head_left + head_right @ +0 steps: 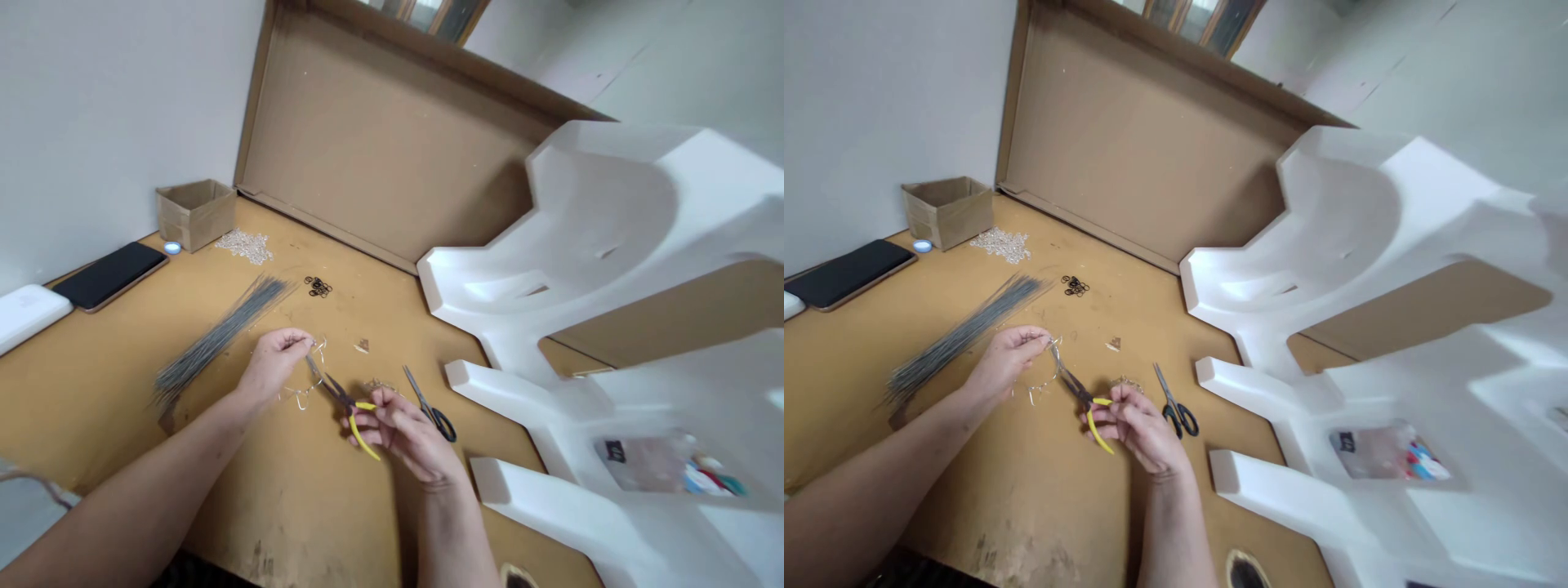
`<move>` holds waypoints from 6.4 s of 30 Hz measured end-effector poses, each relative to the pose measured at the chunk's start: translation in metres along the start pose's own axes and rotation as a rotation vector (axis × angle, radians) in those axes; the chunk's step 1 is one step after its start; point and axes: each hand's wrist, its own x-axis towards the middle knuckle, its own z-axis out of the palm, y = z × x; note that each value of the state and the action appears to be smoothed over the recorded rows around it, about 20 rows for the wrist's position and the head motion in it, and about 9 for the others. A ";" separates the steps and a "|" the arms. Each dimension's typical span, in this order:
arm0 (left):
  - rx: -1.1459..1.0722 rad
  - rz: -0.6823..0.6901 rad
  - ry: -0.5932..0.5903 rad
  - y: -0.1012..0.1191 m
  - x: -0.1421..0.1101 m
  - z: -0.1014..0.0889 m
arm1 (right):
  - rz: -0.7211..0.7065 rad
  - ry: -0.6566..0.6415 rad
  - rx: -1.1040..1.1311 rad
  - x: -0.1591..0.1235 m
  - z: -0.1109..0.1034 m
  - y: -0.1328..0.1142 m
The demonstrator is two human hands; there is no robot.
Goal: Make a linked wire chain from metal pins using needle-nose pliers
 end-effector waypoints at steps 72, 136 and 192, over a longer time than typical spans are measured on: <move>0.227 0.299 0.001 0.000 -0.014 0.009 | -0.019 -0.061 0.374 0.001 0.054 0.012; 0.121 -0.260 -0.301 0.017 -0.001 -0.008 | -0.536 0.156 -1.095 -0.016 0.053 0.004; 0.054 -0.243 -0.257 0.011 0.003 -0.011 | -0.458 0.213 -1.101 -0.015 0.067 0.013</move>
